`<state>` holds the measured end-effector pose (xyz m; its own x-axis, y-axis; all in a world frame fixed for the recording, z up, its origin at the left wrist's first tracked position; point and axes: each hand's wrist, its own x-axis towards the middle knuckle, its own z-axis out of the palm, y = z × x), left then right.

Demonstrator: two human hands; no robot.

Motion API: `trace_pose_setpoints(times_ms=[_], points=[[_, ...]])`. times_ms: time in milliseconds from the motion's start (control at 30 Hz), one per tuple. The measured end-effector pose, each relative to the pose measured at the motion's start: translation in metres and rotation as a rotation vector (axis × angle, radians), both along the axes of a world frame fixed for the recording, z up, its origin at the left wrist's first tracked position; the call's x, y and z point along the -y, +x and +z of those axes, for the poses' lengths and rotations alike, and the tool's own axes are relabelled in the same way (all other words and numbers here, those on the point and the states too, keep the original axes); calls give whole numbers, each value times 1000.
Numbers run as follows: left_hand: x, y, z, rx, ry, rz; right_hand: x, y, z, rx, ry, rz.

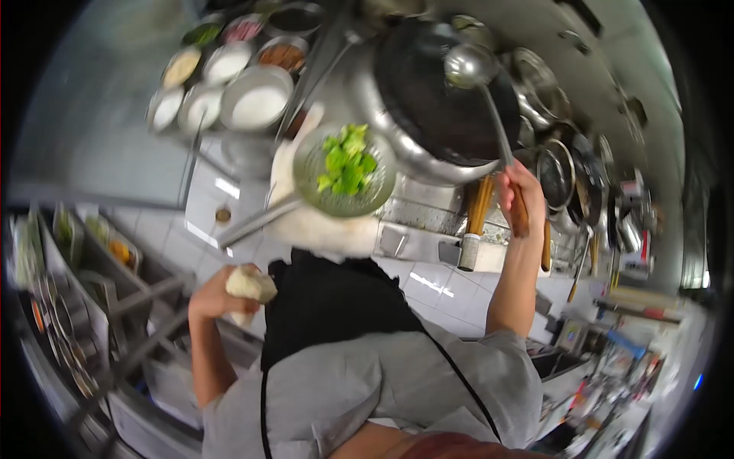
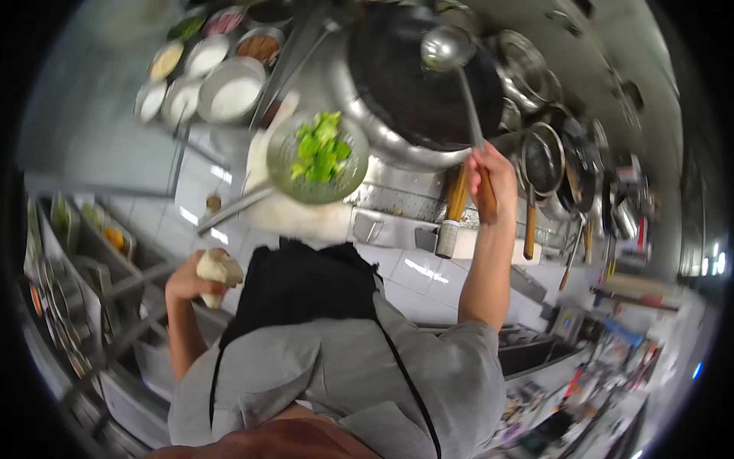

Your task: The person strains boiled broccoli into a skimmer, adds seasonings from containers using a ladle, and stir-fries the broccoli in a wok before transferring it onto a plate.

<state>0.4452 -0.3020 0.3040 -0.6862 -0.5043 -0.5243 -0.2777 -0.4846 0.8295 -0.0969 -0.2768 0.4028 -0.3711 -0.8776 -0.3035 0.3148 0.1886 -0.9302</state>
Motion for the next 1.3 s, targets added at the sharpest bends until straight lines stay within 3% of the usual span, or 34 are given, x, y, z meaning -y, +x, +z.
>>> trace_pose_setpoints(times_ms=[67, 100, 200, 233, 367, 400, 433, 533, 667, 767, 900, 933, 1033, 1167, 1200, 1233, 1267, 1300], points=[[-42, 29, -54, -66, 155, 156, -19, 20, -8, -215, 127, -70], [-74, 30, -71, -136, 303, 454, -27, 14, -19, -251, 142, -54], [-149, 35, -155, -232, 405, 811, -37, -5, -48, -411, 159, -15], [-171, 21, -174, -63, 479, 1077, -39, -11, -58, -484, 156, -2], [-260, -8, -285, 277, 465, 1252, -35, -32, -91, -666, 87, -28], [-266, -26, -274, 313, 483, 1280, -33, -27, -88, -696, 103, -26], [-288, -37, -308, 339, 540, 1313, -30, -31, -92, -714, 98, -57], [-330, -75, -345, 352, 626, 1467, -21, -31, -86, -675, 99, -51], [-397, -105, -432, 659, 612, 1433, -17, -35, -79, -704, 93, -38], [-394, -105, -422, 897, 677, 1407, -15, -54, -85, -690, 70, -1], [-390, -103, -463, 728, 728, 1540, -21, -54, -90, -697, 86, -22], [-385, -112, -465, 832, 749, 1631, -21, -58, -88, -691, 104, -17], [-367, -94, -466, 816, 716, 1472, -15, -65, -95, -681, 138, 8], [-323, -53, -479, 773, 578, 1674, -4, -71, -105, -664, 171, -17], [-307, -35, -469, 761, 484, 1536, -4, -63, -108, -670, 165, -46], [-299, -18, -496, 768, 354, 1469, -9, -37, -105, -664, 152, -101], [-287, 3, -526, 690, 232, 1458, -14, -23, -101, -671, 131, -100], [-270, 19, -523, 579, 171, 1479, -14, -22, -100, -710, 136, -88]])
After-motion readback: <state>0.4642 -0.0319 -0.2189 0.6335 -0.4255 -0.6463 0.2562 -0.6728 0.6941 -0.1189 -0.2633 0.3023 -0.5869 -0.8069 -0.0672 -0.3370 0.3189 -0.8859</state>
